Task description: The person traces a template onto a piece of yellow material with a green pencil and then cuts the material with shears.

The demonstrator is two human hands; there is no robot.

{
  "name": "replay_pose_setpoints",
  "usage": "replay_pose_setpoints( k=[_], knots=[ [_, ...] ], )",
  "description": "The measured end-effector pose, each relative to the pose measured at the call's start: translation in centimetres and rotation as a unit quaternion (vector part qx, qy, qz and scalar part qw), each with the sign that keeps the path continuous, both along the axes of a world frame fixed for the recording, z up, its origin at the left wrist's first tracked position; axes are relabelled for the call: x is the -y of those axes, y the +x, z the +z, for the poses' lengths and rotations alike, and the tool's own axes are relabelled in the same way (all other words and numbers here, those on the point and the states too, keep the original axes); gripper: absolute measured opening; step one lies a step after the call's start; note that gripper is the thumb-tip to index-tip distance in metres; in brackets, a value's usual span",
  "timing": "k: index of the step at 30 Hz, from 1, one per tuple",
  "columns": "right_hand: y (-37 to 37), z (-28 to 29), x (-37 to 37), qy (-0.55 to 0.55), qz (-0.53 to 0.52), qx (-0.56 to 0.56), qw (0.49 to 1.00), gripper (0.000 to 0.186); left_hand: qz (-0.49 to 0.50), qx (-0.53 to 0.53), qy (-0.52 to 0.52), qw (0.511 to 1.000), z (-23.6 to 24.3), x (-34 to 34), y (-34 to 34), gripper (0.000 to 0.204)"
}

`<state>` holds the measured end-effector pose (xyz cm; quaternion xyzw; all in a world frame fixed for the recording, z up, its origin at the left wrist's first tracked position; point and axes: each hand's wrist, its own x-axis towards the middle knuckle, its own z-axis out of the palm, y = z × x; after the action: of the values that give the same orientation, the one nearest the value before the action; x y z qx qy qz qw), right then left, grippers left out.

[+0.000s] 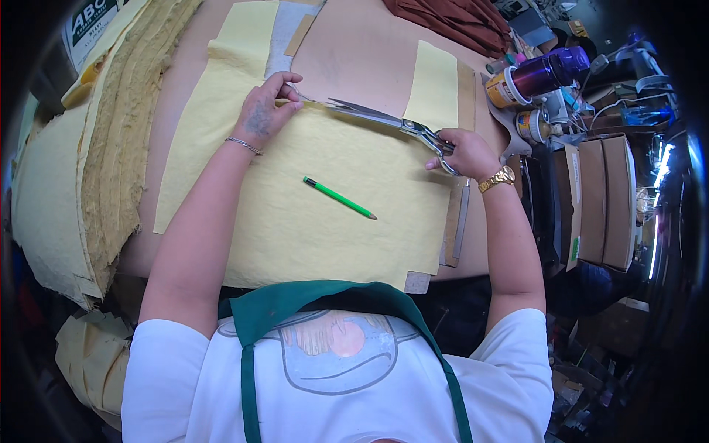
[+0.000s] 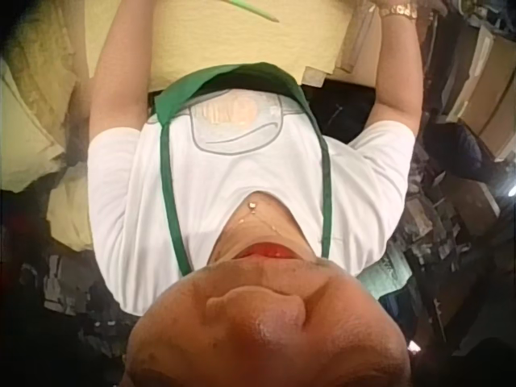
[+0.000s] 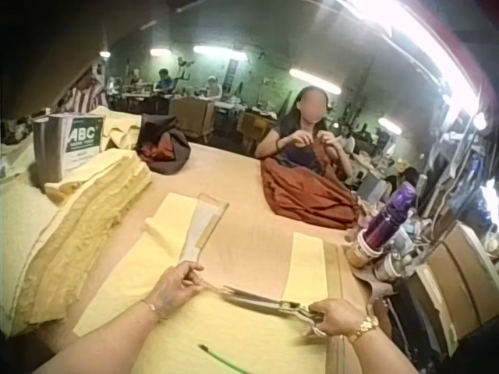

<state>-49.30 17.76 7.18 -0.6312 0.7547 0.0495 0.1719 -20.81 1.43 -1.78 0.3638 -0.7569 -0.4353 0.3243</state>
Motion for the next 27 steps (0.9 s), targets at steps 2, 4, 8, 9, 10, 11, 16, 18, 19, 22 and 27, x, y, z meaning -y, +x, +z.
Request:
replay_pose_setpoints(
  k=[2,4,8,9,10,11,16,18,19,22,27],
  knots=[
    [-0.1,0.0,-0.1,0.012,-0.018,0.003,1.000,0.056,-0.017,-0.023,0.012,1.000,0.1,-0.1,0.0,0.035],
    [-0.2,-0.1,-0.2,0.011,-0.009,0.001,1.000,0.056,-0.023,-0.034,-0.003,0.999,0.1,0.0,0.1,0.038],
    [-0.4,-0.7,0.0,0.026,-0.004,0.009,1.000,0.057,-0.021,-0.029,0.008,0.999,-0.2,0.2,0.1,0.040],
    [-0.2,-0.7,0.2,0.026,-0.003,0.009,1.000,0.057,-0.024,-0.036,0.010,0.999,-0.3,0.3,0.2,0.041],
    [-0.1,-0.7,0.5,0.035,-0.004,0.011,0.999,0.058,-0.025,-0.044,0.012,0.999,-0.5,0.4,0.2,0.042],
    [0.0,-0.7,0.7,0.043,-0.004,0.014,0.999,0.058,-0.024,-0.043,0.012,0.999,-0.6,0.4,0.2,0.042],
    [0.0,-1.4,1.2,0.046,-0.022,0.048,0.998,0.057,-0.003,-0.018,-0.006,1.000,-0.3,0.2,0.0,0.048],
    [0.0,-1.6,1.3,0.042,-0.022,0.053,0.997,0.055,-0.002,-0.017,-0.008,1.000,-0.4,0.3,0.0,0.049],
    [0.0,-1.8,1.3,0.039,-0.021,0.055,0.998,0.055,0.000,-0.017,-0.010,1.000,-0.5,0.3,0.0,0.051],
    [0.1,-1.7,1.4,0.018,-0.008,0.046,0.999,0.055,-0.002,-0.015,-0.009,1.000,-0.5,0.4,0.2,0.052],
    [-0.2,-2.0,1.2,-0.019,0.009,0.037,0.999,0.054,-0.013,-0.038,0.026,0.999,0.2,0.2,0.1,0.054]
  ],
)
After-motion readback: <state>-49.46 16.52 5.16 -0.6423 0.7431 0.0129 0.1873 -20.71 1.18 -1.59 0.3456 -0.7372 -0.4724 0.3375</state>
